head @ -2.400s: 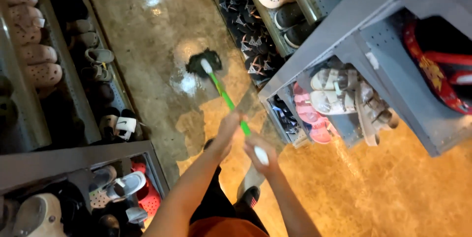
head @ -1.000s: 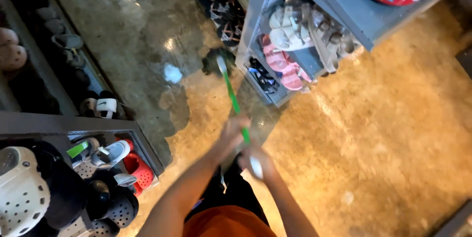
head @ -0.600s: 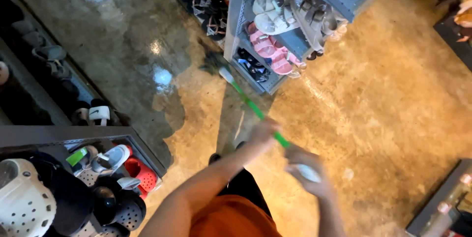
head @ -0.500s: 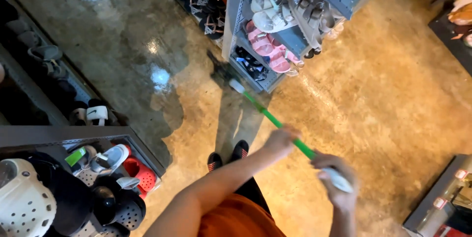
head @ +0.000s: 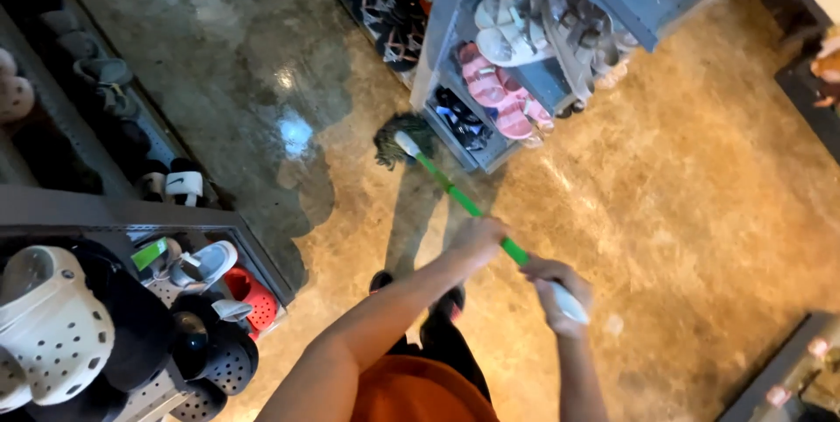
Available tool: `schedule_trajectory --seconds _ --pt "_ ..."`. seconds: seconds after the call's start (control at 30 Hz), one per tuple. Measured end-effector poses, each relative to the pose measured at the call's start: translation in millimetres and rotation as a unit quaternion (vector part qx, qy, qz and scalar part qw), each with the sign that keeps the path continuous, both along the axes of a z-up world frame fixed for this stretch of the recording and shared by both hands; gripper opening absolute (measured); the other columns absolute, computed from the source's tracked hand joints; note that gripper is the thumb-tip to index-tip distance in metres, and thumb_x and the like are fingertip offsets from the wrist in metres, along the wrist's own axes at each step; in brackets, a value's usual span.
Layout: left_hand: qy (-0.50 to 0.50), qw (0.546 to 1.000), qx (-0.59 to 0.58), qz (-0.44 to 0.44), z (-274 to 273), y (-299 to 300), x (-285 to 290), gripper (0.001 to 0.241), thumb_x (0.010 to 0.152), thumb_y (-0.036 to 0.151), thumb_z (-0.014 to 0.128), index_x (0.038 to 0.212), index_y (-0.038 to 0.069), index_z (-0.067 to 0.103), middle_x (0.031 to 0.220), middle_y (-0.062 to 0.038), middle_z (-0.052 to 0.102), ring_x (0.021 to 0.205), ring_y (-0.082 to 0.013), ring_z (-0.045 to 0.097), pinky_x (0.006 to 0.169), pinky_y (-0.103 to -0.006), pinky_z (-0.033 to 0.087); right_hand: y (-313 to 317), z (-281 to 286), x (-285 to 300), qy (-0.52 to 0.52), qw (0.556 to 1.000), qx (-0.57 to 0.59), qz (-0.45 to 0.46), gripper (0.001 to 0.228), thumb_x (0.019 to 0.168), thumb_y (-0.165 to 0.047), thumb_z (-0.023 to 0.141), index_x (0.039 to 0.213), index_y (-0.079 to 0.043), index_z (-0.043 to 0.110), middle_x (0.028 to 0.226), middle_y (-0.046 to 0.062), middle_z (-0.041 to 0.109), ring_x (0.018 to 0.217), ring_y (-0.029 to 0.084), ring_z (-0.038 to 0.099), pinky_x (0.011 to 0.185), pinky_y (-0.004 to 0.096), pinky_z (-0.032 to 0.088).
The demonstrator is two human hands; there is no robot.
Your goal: Mopping the floor in a retail store aisle and rinsing the mop in a bucket.
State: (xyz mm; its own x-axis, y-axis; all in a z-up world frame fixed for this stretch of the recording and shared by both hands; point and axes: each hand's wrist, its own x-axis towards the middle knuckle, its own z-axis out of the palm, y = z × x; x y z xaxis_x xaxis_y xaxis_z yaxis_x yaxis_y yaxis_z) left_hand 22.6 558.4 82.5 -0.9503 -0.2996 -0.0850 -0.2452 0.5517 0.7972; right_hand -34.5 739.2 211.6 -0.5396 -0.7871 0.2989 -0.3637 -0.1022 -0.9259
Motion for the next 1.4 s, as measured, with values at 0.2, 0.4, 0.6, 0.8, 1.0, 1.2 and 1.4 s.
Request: schedule_trajectory --seconds 0.2,0.4,0.6,0.8,1.0,1.2,1.4 --pt "-0.019 0.990 -0.050 0.128 -68.1 -93.8 20.2 0.013 0.080 0.025 0.067 0.081 0.016 0.075 0.083 -0.015 0.072 0.080 -0.0365 0.072 0.070 -0.0493 0.056 -93.1 -76.0 -0.2 0.081 0.990 0.109 0.029 0.015 0.092 -0.017 0.070 0.102 -0.005 0.068 0.107 0.012 0.076 0.102 0.027 0.074 0.091 0.038 0.057" --pt "-0.010 0.968 -0.177 0.176 -143.3 -107.8 64.9 0.004 0.078 0.014 0.068 0.079 0.013 0.072 0.087 -0.013 0.070 0.087 -0.0356 0.070 0.075 -0.0471 0.056 -101.0 -109.7 44.9 -0.024 0.990 0.046 0.128 0.013 0.091 -0.005 0.076 0.100 0.000 0.068 0.114 0.018 0.072 0.113 0.030 0.070 0.098 0.039 0.055" --pt "0.129 0.849 0.399 0.320 -101.7 62.0 60.4 0.005 0.081 0.009 0.069 0.086 0.010 0.069 0.091 -0.016 0.068 0.090 -0.0321 0.065 0.078 -0.0402 0.053 63.9 -62.3 21.9 0.039 0.983 0.119 0.135 0.017 0.086 -0.005 0.078 0.100 0.000 0.070 0.119 0.019 0.072 0.111 0.032 0.070 0.095 0.040 0.054" --pt "0.118 0.982 -0.135 0.067 -18.4 194.7 17.0 0.005 0.071 0.013 0.067 0.067 0.013 0.067 0.070 -0.008 0.068 0.079 -0.0331 0.070 0.070 -0.0498 0.053 202.9 -9.4 -14.3 -0.059 0.992 0.076 0.080 0.013 0.092 -0.015 0.071 0.089 -0.003 0.069 0.108 0.015 0.076 0.105 0.028 0.076 0.093 0.041 0.059" --pt "0.054 0.990 -0.095 0.095 -86.0 149.1 46.7 0.011 0.075 0.014 0.066 0.082 0.016 0.075 0.088 -0.011 0.071 0.085 -0.0336 0.071 0.075 -0.0457 0.057 159.5 -65.3 2.9 -0.041 0.986 0.114 0.118 0.023 0.093 -0.024 0.067 0.097 -0.001 0.068 0.120 0.019 0.073 0.104 0.028 0.072 0.090 0.040 0.058" --pt "0.056 0.969 -0.009 0.243 -128.7 113.9 79.8 0.007 0.091 0.017 0.068 0.093 0.010 0.067 0.092 -0.011 0.070 0.091 -0.0338 0.070 0.078 -0.0442 0.056 117.6 -84.4 27.8 -0.031 0.979 0.039 0.197 0.013 0.091 -0.006 0.075 0.098 -0.002 0.065 0.116 0.015 0.070 0.110 0.028 0.071 0.095 0.037 0.056" --pt "0.177 0.964 -0.073 0.184 -125.4 223.9 2.8 0.014 0.065 0.019 0.070 0.078 0.014 0.070 0.083 -0.010 0.069 0.081 -0.0323 0.071 0.071 -0.0439 0.057 228.6 -40.3 -39.2 -0.005 0.984 0.060 0.166 0.008 0.089 -0.007 0.076 0.094 -0.003 0.070 0.109 0.015 0.077 0.108 0.027 0.073 0.091 0.036 0.057"
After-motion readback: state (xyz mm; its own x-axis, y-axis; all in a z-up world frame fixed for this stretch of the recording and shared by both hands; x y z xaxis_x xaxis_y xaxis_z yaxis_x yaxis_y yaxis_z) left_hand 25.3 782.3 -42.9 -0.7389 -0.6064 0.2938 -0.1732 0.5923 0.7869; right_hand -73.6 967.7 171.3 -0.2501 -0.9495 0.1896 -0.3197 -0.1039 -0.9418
